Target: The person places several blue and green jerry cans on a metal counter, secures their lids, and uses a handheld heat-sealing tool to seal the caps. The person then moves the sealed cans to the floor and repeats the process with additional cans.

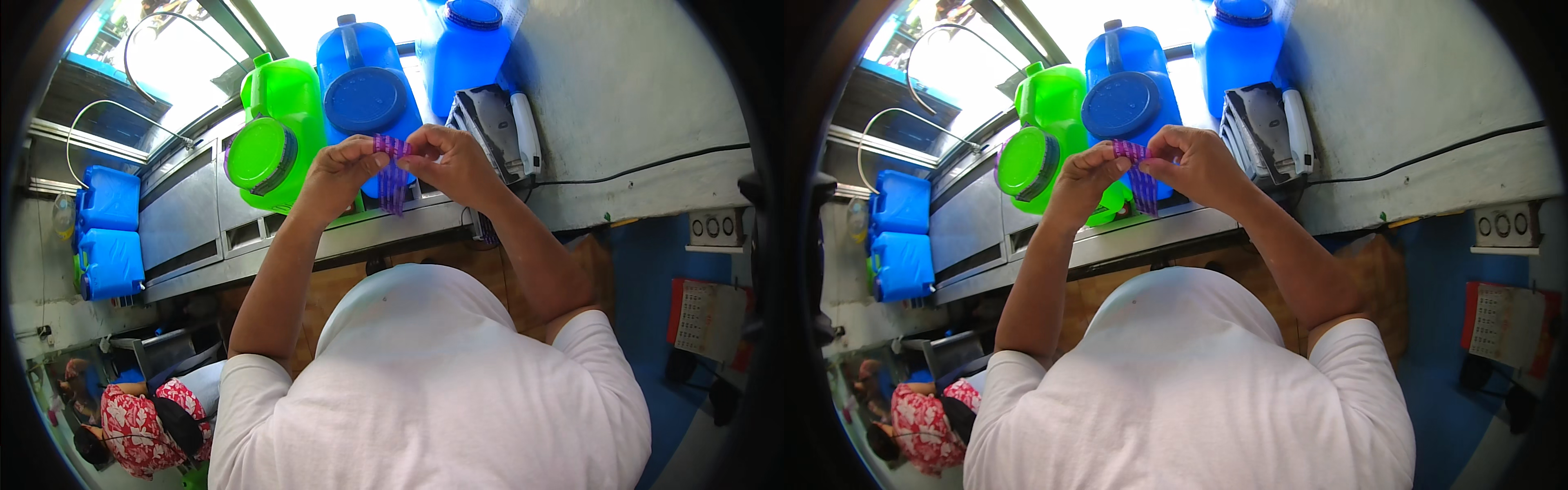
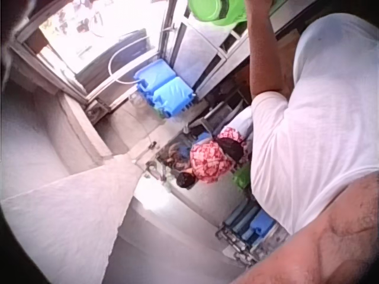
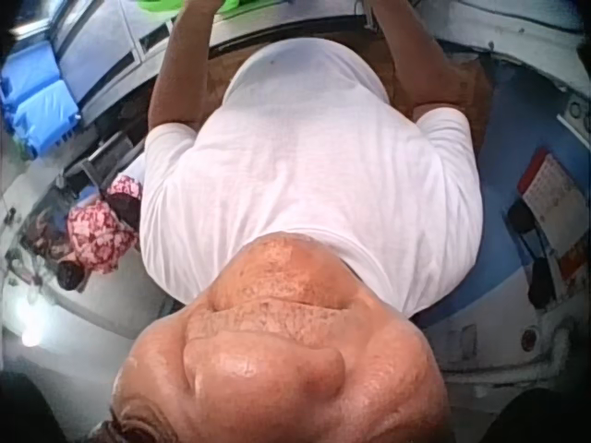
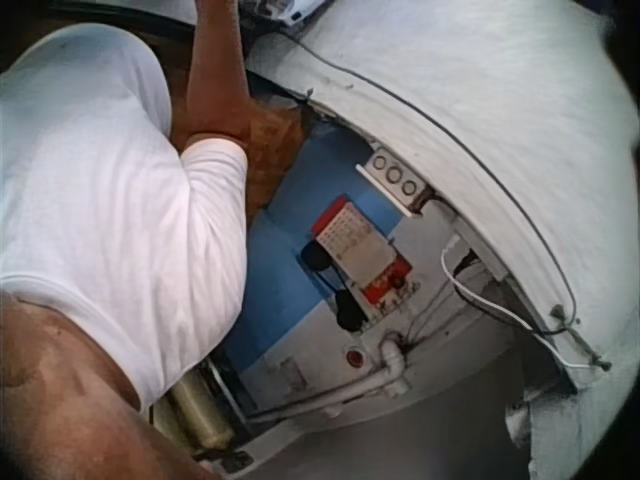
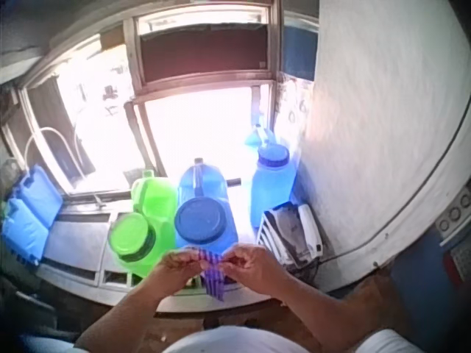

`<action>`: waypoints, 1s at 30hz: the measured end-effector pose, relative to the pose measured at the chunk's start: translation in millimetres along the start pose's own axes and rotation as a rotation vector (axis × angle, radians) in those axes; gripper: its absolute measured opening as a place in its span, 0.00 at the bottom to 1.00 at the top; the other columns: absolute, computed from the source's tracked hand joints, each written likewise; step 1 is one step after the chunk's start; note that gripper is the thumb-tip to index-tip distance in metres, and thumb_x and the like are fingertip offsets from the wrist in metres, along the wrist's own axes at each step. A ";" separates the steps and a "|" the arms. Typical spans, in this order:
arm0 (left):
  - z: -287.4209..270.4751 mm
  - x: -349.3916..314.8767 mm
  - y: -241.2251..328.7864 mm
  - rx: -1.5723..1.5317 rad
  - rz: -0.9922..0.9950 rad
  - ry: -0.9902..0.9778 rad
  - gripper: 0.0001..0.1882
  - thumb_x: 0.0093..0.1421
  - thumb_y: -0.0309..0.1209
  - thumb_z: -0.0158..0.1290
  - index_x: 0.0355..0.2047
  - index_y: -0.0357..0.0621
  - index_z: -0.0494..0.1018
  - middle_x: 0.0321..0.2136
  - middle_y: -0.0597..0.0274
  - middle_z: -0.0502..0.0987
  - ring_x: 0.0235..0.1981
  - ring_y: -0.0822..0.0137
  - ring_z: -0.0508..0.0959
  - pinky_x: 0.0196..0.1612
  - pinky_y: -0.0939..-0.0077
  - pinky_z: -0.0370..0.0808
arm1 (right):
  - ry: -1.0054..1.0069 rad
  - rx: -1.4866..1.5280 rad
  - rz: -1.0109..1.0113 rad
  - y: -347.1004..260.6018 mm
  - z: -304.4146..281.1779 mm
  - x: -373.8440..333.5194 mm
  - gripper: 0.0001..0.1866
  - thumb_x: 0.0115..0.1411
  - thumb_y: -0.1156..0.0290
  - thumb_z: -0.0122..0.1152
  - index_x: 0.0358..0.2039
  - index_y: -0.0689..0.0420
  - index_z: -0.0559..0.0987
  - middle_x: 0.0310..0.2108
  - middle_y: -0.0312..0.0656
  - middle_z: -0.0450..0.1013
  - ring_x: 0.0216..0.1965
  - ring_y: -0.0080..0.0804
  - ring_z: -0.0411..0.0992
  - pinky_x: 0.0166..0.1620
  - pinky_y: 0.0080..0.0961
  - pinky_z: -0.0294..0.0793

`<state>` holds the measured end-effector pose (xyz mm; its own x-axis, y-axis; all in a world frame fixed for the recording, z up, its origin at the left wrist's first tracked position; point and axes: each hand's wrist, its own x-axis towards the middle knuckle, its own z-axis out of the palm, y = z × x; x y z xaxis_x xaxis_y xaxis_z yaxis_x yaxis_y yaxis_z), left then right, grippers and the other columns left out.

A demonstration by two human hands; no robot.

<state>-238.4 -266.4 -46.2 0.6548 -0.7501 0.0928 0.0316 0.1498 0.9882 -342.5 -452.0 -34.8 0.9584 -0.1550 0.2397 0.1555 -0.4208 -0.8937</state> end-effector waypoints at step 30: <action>-89.5 92.3 71.5 1.501 0.130 -0.022 0.16 0.56 0.49 0.60 0.32 0.52 0.83 0.29 0.61 0.83 0.32 0.58 0.83 0.40 0.60 0.76 | 0.311 -1.133 -0.211 1.3 -8.8 110.9 0.06 0.58 0.69 0.60 0.34 0.55 0.81 0.28 0.44 0.79 0.32 0.40 0.79 0.36 0.39 0.77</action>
<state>-108.1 -267.3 22.2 0.5806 -0.7950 0.1756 -0.8131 -0.5552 0.1747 -238.1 -477.6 -6.0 0.8160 -0.1323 0.5628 -0.1464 -0.9890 -0.0201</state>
